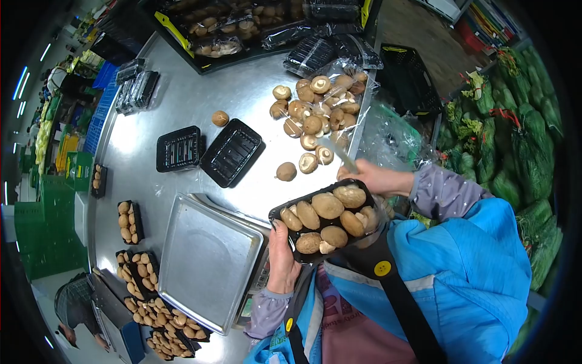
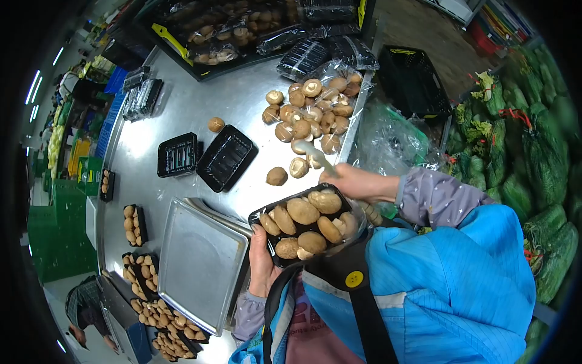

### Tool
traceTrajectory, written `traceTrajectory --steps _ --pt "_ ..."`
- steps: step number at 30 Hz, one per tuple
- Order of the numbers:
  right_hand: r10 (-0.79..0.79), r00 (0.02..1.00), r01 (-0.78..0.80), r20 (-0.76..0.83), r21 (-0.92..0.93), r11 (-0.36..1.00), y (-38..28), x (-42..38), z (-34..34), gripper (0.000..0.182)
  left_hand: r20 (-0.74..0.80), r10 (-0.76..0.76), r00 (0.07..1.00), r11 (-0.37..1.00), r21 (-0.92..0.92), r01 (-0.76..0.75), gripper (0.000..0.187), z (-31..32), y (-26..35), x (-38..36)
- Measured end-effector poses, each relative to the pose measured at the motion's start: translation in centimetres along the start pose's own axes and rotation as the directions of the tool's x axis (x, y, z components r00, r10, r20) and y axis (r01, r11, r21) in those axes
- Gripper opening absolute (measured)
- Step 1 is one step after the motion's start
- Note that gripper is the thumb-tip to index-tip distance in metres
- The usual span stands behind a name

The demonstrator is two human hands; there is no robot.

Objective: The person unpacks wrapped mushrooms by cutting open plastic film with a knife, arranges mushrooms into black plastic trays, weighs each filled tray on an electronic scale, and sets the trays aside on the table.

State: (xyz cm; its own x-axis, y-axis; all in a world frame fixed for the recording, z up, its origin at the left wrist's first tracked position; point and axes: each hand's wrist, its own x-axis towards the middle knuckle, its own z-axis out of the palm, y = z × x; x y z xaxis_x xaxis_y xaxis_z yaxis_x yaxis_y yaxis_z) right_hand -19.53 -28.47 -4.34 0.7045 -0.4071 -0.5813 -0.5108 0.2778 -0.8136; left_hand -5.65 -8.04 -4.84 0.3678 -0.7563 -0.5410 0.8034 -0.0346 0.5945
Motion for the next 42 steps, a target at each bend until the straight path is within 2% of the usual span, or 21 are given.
traceTrajectory --steps 1,2,4,8,10,11,12,15,17,21,24,26,27,28,30,31,34,37,38,40,42 --pt "-0.079 0.978 0.120 0.192 -0.210 0.970 0.8 0.4 -0.6 0.023 -0.011 0.000 1.000 1.000 0.016 0.000 0.047 0.2 0.0 -0.1" --pt "-0.177 0.952 0.250 0.249 -0.303 0.920 1.4 0.0 -0.6 0.024 -0.010 -0.001 1.000 1.000 0.017 0.001 0.047 0.6 0.1 -0.3" --pt "-0.307 0.877 0.413 0.371 -0.252 0.875 3.7 0.8 -0.7 0.029 0.009 0.026 1.000 1.000 -0.011 -0.026 0.049 1.5 0.3 -0.5" --pt "-0.421 0.830 0.498 0.366 -0.144 0.855 4.9 0.3 -0.2 0.039 0.051 0.004 0.999 0.995 -0.104 0.002 0.050 0.4 -0.8 0.1" --pt "-0.321 0.907 0.399 0.273 -0.309 0.864 4.5 0.1 0.0 0.047 0.019 0.015 1.000 0.991 -0.136 -0.012 0.051 0.7 -0.6 0.0" --pt "-0.342 0.904 0.408 0.256 -0.278 0.870 3.3 0.2 -0.3 0.044 -0.045 0.001 0.999 0.996 -0.090 -0.005 0.052 0.9 -0.3 -0.1" --pt "-0.685 0.703 0.666 0.193 -0.517 0.538 1.8 -0.1 -0.5 0.038 -0.109 -0.009 0.994 0.999 -0.044 0.004 0.053 0.9 0.1 -0.1" --pt "-0.613 0.774 0.598 0.158 -0.501 0.626 -3.0 -2.4 -2.0 0.033 -0.148 0.038 0.988 0.999 0.001 -0.038 0.057 1.3 1.2 -0.1" --pt "-0.184 0.957 0.231 0.226 -0.205 0.951 -4.8 -3.9 -2.5 0.031 -0.145 0.067 0.987 0.998 0.025 -0.064 0.059 2.1 2.0 -0.2" --pt "-0.207 0.955 0.272 0.213 -0.349 0.897 -4.6 -3.9 -2.2 0.030 -0.049 0.015 0.999 0.996 -0.092 -0.020 0.065 1.8 1.7 1.0" --pt "-0.452 0.890 0.448 0.063 -0.305 0.840 -1.5 -1.8 -2.4 0.031 -0.007 -0.039 0.999 0.979 -0.199 0.037 0.055 2.8 1.5 1.5" --pt "-0.278 0.961 0.272 0.015 -0.261 0.926 -2.0 -2.2 -3.3 0.028 0.005 0.222 0.975 0.975 -0.017 -0.222 0.045 2.0 0.4 2.6" --pt "-0.227 0.974 0.225 0.010 -0.188 0.956 -3.1 -2.8 -3.1 0.025 -0.015 0.263 0.965 0.964 -0.034 -0.263 0.028 3.1 0.9 2.5" --pt "-0.177 0.984 0.177 0.007 -0.112 0.978 -4.0 -3.3 -2.8 0.023 -0.011 0.260 0.965 0.965 -0.031 -0.260 0.028 2.3 0.7 2.7" --pt "-0.241 0.949 0.222 -0.203 -0.109 0.969 -4.3 -3.3 -3.2 0.023 -0.179 0.378 0.909 0.922 0.161 -0.352 0.019 0.0 0.2 3.3" --pt "-0.206 0.922 0.201 -0.327 -0.049 0.978 -4.8 -3.3 -3.7 0.022 -0.444 0.237 0.864 0.970 0.059 -0.235 0.014 2.7 2.3 1.9" --pt "-0.209 0.905 0.264 -0.370 0.106 0.959 -4.8 -3.3 -6.3 0.023 -0.353 0.224 0.908 0.973 0.036 -0.226 0.014 0.6 1.4 2.1" --pt "-0.199 0.885 0.277 -0.420 0.132 0.952 -4.7 -2.4 -6.9 0.024 0.024 0.101 0.995 0.872 0.480 -0.100 0.026 0.6 -1.3 3.3" --pt "-0.200 0.890 0.283 -0.410 0.151 0.947 -4.9 -2.1 -6.7 0.025 0.180 -0.049 0.982 0.816 0.574 -0.065 0.038 0.7 -1.6 3.2" --pt "-0.182 0.912 0.257 -0.368 0.166 0.952 -5.2 -1.6 -6.0 0.027 0.341 0.105 0.934 0.608 0.721 -0.332 0.046 1.4 -1.8 3.1" --pt "-0.130 0.943 0.191 -0.307 0.181 0.965 -5.7 -1.3 -4.8 0.028 0.236 0.307 0.922 0.522 0.769 -0.371 0.052 1.4 0.0 2.5"
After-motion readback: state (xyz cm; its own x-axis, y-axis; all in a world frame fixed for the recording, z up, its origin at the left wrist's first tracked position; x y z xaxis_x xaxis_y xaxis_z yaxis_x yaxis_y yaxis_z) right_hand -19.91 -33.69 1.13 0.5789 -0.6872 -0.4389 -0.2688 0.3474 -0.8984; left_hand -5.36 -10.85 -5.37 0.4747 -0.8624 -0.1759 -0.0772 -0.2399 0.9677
